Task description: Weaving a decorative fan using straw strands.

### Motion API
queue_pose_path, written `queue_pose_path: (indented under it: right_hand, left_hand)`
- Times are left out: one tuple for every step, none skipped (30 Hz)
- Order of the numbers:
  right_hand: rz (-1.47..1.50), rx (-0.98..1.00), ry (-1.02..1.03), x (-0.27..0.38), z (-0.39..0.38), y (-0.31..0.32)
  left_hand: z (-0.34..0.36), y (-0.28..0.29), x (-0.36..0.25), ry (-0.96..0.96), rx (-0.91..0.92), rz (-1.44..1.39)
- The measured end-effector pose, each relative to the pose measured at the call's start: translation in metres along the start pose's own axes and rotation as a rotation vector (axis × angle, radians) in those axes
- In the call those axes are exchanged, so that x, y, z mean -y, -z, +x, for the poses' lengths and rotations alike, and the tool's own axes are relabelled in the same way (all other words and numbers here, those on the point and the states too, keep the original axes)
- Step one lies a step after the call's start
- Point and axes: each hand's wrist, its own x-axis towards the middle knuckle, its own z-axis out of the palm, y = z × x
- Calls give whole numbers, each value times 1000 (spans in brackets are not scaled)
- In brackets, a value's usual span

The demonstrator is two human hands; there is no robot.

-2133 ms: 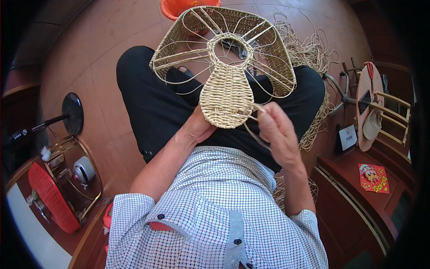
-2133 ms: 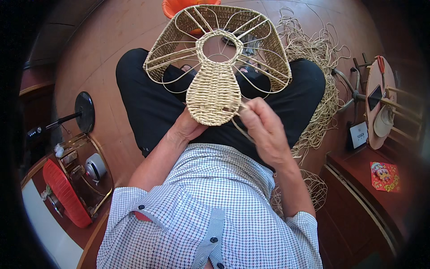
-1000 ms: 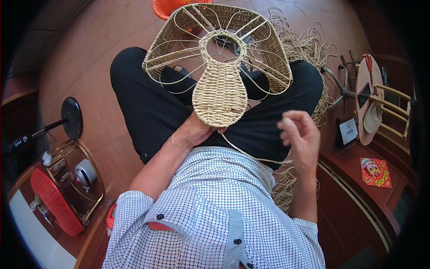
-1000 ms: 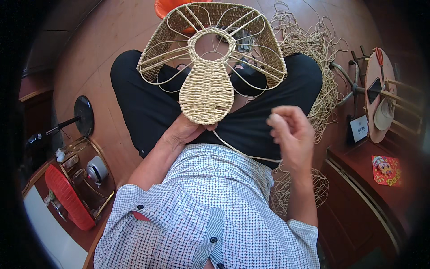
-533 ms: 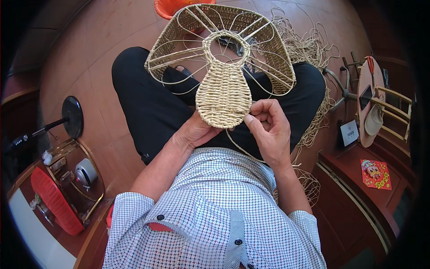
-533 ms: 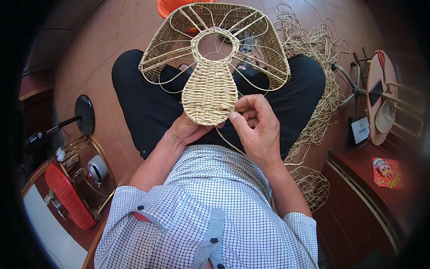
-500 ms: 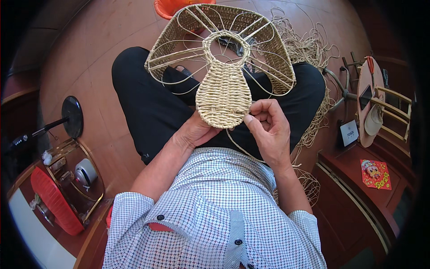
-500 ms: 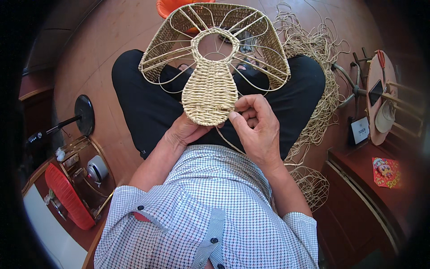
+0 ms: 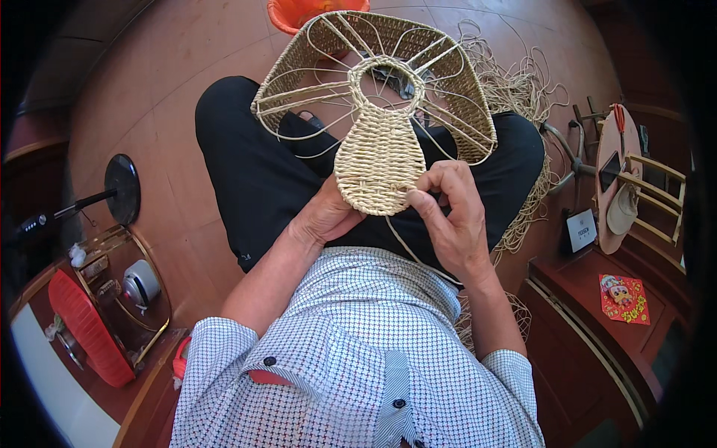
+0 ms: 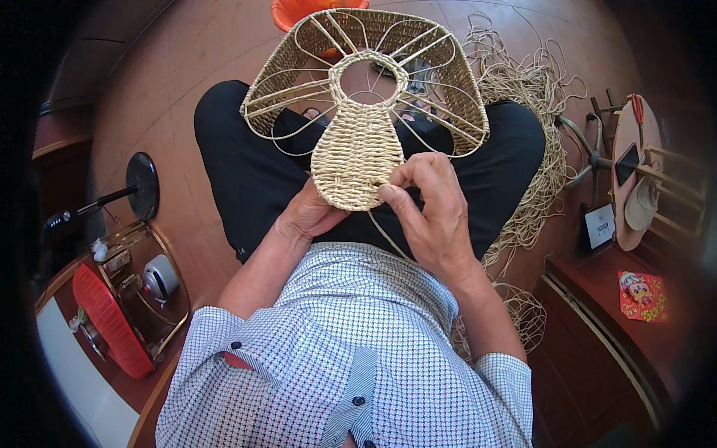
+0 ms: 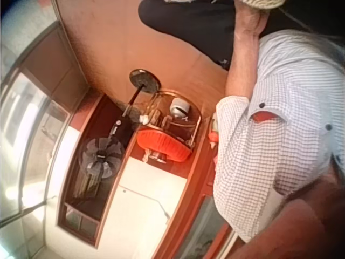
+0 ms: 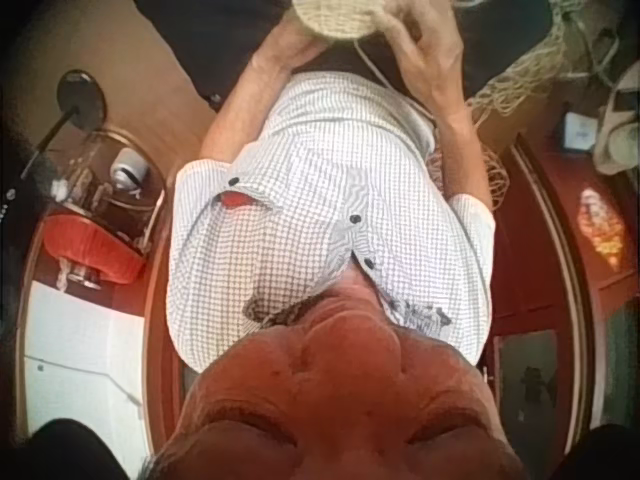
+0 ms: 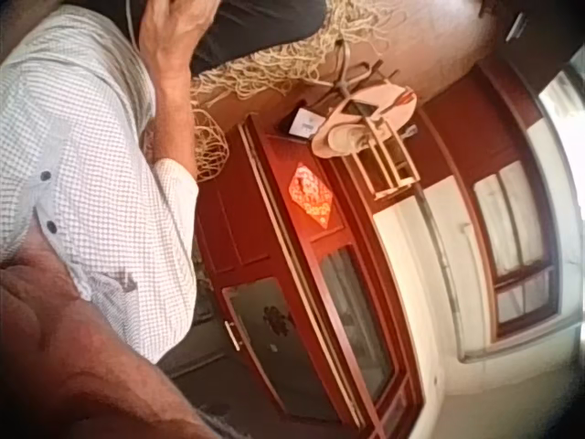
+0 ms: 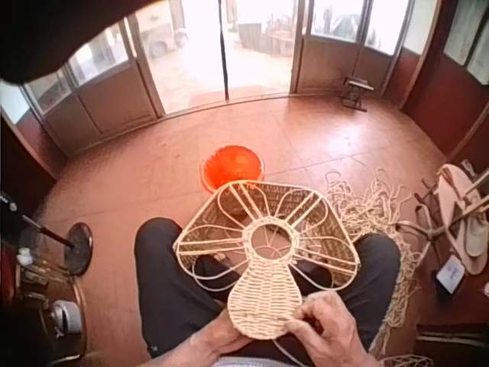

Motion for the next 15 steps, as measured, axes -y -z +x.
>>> queue_pose_path:
  right_hand:
    - [37, 19, 29, -3, 0, 3]
    - [39, 22, 32, -4, -1, 6]
    - [161, 89, -44, -5, -3, 8]
    - [283, 157, -121, -6, -4, 11]
    - [281, 157, -120, -11, -4, 14]
    - [490, 189, -122, -19, -6, 16]
    - [699, 219, -123, -23, -7, 17]
    - [789, 219, -151, -6, -5, 24]
    - [790, 223, -150, -2, -2, 29]
    - [805, 197, -73, -1, 0, 35]
    - [820, 172, 5, 1, 2, 39]
    - [812, 93, -69, 7, 2, 43]
    - [813, 94, -66, 11, 5, 46]
    - [578, 74, -68, 14, 9, 48]
    - [343, 53, -69, 17, 11, 50]
  left_hand:
    - [-1, -1, -1, -1, -1, 0]
    - [-2, -2, -1, -16, -23, -4]
    - [-3, -3, -1, -31, -46, -7]
    - [-4, 0, -1, -35, -49, -7]
    - [-4, 4, -2, -8, 16, -24]
    - [-4, 7, -2, 18, 80, -42]
    - [-3, 10, -1, 18, 82, -43]
    - [-3, 11, -1, 17, 70, -12]
    - [-4, 11, -1, 15, 60, 18]
    - [-5, 9, -1, 13, 58, 18]
    - [-5, 5, -4, 23, 62, 5]
    - [-6, 2, -5, 34, 66, -9]
    - [-7, 1, -5, 31, 65, -6]
    - [-7, 0, -4, 16, 38, 7]
    - [-6, -1, -4, 0, 10, 19]
